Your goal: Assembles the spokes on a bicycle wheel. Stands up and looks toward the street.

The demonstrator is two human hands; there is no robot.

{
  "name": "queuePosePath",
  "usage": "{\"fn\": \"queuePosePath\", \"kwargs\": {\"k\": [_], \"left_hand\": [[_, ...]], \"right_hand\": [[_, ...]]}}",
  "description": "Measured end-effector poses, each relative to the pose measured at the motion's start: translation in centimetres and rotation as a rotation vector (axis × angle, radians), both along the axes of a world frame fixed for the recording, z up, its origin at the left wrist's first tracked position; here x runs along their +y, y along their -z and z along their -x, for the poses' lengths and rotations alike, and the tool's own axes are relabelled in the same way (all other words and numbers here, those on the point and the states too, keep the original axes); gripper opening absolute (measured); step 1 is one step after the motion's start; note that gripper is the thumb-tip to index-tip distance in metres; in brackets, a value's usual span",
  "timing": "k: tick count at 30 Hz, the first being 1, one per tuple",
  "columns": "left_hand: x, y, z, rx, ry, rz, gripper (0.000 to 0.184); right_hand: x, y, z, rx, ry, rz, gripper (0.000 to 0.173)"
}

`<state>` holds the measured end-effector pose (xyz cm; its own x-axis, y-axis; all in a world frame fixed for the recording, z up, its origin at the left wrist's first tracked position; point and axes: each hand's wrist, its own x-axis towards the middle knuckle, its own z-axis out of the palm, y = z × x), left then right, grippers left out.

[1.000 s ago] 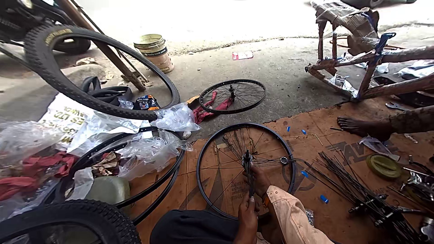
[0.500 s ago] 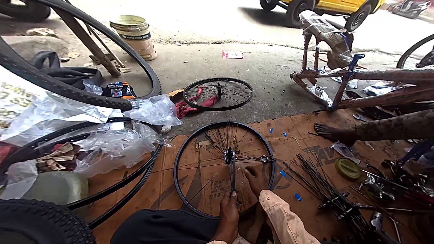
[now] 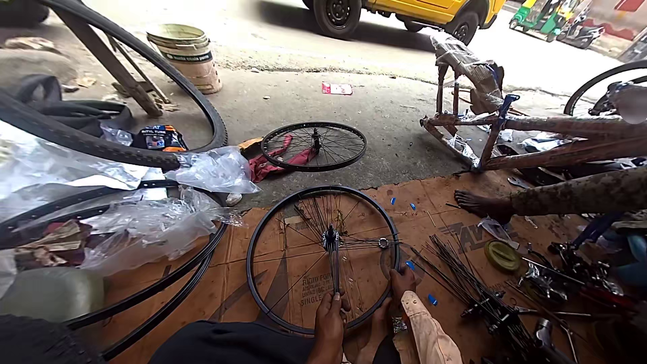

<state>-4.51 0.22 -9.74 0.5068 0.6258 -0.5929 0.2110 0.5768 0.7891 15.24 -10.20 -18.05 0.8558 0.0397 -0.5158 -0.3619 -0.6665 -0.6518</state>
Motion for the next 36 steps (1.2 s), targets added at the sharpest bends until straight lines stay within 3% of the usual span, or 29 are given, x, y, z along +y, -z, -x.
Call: {"fn": "queuePosePath", "kwargs": {"k": [2, 6, 9, 15, 19, 25, 30, 34, 36], "left_hand": [[0.1, 0.0, 0.2, -0.003, 0.003, 0.001, 0.027], [0.2, -0.4, 0.4, -0.022, -0.017, 0.039, 0.028], [0.2, -0.6, 0.3, -0.014, -0.015, 0.053, 0.028], [0.1, -0.6, 0.1, 0.006, 0.002, 0.061, 0.027], [-0.3, -0.4, -0.2, -0.01, -0.009, 0.055, 0.028], [-0.1, -0.4, 0.1, -0.016, -0.005, 0.044, 0.028], [0.0, -0.2, 0.2, -0.037, -0.024, 0.052, 0.028], [0.1, -0.3, 0.2, -0.039, -0.036, 0.063, 0.029], [0.0, -0.4, 0.3, -0.043, -0.034, 0.066, 0.029]], "right_hand": [[0.9, -0.6, -0.5, 0.002, 0.17, -0.188, 0.033], [1.6, -3.3, -1.5, 0.04, 0.355, -0.485, 0.059], [0.2, -4.3, -1.9, 0.047, 0.383, -0.538, 0.045], [-2.2, -4.2, 0.3, 0.168, 0.389, -0.625, 0.042], [-3.3, -4.8, 1.2, 0.454, 0.415, -0.776, 0.012], [-1.3, -4.4, 1.2, 0.413, 0.589, -0.802, 0.023], [-0.4, -5.7, 5.8, 0.406, 0.709, -0.942, 0.029], [-1.7, -5.0, 5.5, 0.412, 0.545, -0.744, 0.021], [-2.4, -4.0, 3.2, 0.311, 0.447, -0.661, 0.041]]}}
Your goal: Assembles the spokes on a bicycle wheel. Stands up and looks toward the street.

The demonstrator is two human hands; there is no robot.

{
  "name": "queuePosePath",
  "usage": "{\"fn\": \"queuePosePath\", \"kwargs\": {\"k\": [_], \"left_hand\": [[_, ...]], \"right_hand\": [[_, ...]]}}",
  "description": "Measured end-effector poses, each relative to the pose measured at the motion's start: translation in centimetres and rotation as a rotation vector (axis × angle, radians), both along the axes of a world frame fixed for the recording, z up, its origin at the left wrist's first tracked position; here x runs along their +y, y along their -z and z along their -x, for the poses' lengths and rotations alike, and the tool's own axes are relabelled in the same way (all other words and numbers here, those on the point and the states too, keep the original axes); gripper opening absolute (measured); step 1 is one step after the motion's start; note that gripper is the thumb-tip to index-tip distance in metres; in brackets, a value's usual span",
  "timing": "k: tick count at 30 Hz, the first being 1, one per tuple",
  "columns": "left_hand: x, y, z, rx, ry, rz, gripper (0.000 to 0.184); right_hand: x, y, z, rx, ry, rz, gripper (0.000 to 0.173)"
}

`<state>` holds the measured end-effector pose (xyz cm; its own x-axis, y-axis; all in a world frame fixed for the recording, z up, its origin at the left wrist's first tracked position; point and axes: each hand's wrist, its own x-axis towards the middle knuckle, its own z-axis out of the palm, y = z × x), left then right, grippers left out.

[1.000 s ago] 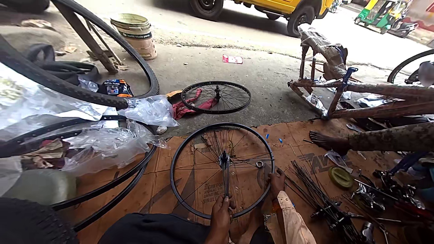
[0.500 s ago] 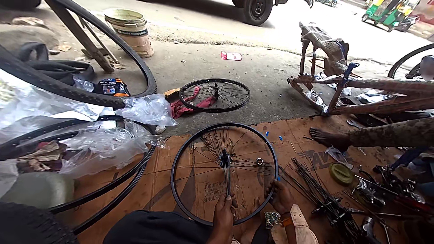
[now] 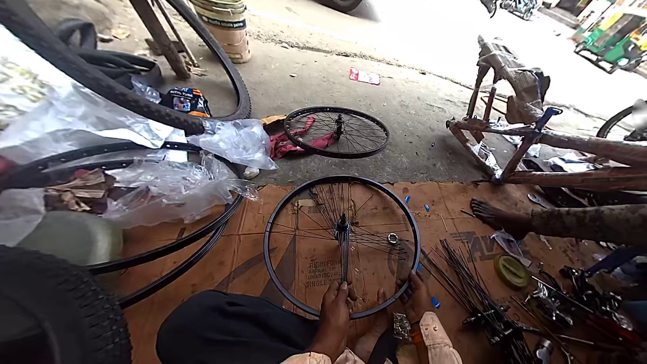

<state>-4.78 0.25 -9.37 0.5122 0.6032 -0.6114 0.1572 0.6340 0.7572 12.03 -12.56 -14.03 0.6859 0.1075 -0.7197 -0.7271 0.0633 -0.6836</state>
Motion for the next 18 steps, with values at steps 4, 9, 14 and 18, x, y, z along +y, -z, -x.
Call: {"fn": "queuePosePath", "kwargs": {"k": [4, 9, 14, 18], "left_hand": [[0.0, -0.2, -0.1, 0.004, -0.002, -0.006, 0.028], [0.1, -0.1, 0.1, 0.002, 0.007, -0.014, 0.028], [0.0, 0.0, 0.0, 0.006, 0.0, -0.009, 0.027], [0.1, 0.1, -0.1, 0.014, 0.018, -0.014, 0.028]], "right_hand": [[0.8, -0.9, -4.6, 0.048, -0.023, -0.002, 0.041], [1.9, 0.7, -7.2, 0.05, 0.009, 0.013, 0.029], [3.0, 1.1, -4.6, -0.019, 0.14, -0.057, 0.02], [2.4, -1.1, 1.4, 0.143, 0.056, -0.165, 0.024]]}}
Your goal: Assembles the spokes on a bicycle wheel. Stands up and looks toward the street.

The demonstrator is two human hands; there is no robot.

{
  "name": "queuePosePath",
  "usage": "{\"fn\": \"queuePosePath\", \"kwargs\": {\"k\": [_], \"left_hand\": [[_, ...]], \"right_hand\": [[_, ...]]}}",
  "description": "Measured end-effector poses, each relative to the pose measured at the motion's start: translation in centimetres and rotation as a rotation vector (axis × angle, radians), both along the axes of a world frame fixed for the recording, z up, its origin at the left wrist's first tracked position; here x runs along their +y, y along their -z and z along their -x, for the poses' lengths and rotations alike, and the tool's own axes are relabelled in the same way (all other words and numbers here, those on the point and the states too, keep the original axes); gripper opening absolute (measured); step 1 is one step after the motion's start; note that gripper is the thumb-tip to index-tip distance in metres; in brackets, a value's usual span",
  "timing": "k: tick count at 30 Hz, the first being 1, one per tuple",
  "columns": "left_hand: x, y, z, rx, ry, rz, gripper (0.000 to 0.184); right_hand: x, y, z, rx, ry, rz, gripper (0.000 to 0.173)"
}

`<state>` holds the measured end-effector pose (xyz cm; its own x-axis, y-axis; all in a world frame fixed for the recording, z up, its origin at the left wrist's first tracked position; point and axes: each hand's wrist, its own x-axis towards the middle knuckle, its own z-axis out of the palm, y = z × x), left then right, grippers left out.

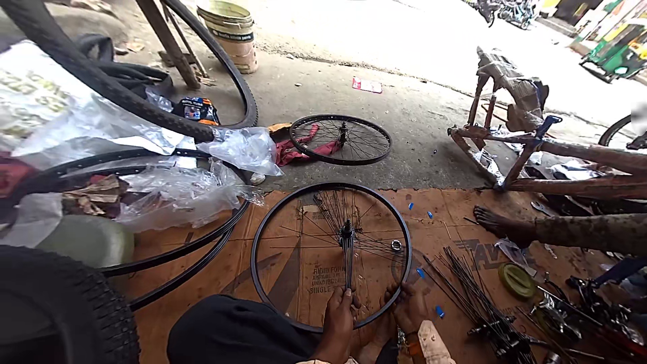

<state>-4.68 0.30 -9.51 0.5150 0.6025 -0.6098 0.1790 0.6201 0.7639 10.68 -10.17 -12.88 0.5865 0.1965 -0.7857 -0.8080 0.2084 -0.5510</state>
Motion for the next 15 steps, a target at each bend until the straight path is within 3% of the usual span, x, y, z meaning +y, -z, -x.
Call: {"fn": "queuePosePath", "kwargs": {"k": [7, 10, 15], "left_hand": [[0.0, 0.0, 0.0, 0.001, 0.005, -0.018, 0.029], [0.0, 0.0, -0.1, -0.008, 0.008, -0.026, 0.029], [0.0, 0.2, 0.2, -0.014, 0.006, -0.043, 0.028]], "right_hand": [[1.1, 1.7, -6.3, -0.046, -0.14, 0.094, 0.036], [2.3, 2.5, -7.2, -0.028, -0.18, 0.119, 0.028], [3.0, 1.8, -4.9, -0.095, 0.021, 0.073, 0.028]]}}
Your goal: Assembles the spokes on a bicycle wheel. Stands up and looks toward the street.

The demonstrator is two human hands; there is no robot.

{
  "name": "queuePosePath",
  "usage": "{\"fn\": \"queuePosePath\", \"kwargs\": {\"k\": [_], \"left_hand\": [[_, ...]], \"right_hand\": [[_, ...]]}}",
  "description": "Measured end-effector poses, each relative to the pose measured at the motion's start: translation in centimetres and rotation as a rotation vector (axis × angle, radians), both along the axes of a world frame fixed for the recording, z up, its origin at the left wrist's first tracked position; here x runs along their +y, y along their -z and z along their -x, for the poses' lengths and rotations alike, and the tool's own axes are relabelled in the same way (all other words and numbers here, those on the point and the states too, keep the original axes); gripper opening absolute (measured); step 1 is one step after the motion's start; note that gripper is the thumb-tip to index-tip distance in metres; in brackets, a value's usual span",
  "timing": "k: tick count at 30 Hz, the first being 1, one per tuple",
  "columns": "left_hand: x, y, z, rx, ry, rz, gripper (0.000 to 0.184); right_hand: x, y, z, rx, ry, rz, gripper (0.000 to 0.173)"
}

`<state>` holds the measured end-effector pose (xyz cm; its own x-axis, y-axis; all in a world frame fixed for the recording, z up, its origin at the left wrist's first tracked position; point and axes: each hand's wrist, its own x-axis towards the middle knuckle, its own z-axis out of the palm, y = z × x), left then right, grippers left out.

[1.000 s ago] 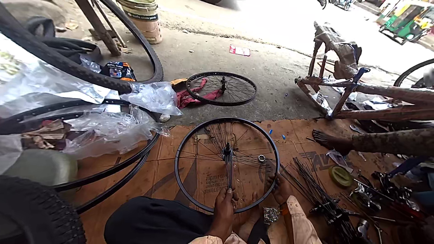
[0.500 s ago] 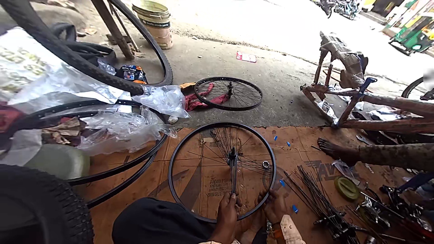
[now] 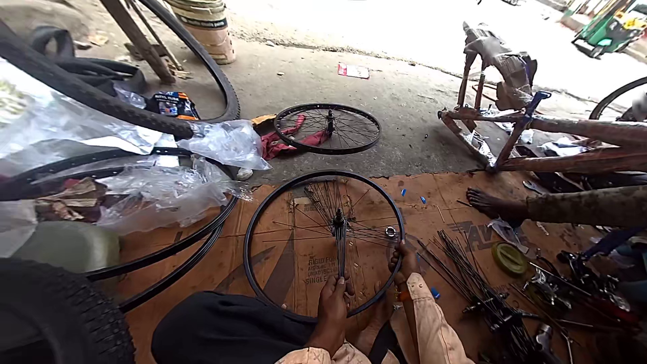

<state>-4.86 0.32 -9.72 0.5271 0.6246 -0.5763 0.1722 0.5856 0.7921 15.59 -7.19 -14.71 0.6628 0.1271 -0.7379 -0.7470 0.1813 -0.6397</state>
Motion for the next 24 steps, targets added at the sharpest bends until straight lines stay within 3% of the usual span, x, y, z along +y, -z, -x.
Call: {"fn": "queuePosePath", "kwargs": {"k": [3, 7, 16, 19, 24], "left_hand": [[0.0, -0.2, 0.0, 0.029, -0.004, 0.012, 0.029], [0.2, 0.0, -0.3, 0.022, -0.013, 0.03, 0.028], [-0.1, -0.3, -0.4, 0.026, -0.004, 0.023, 0.028], [-0.1, -0.4, -0.4, 0.031, -0.009, 0.028, 0.027], [-0.2, -0.3, -0.2, 0.031, 0.009, 0.033, 0.029]], "right_hand": [[-0.8, -0.7, 2.9, 0.029, 0.048, -0.147, 0.03], [-3.4, -0.6, 5.2, 0.173, -0.065, -0.266, 0.038], [-2.2, 0.2, 0.0, 0.102, 0.071, -0.109, 0.022], [-1.5, 0.0, 0.5, 0.118, 0.074, -0.085, 0.034], [-1.1, -3.6, 4.7, 0.141, 0.041, -0.139, 0.042]]}}
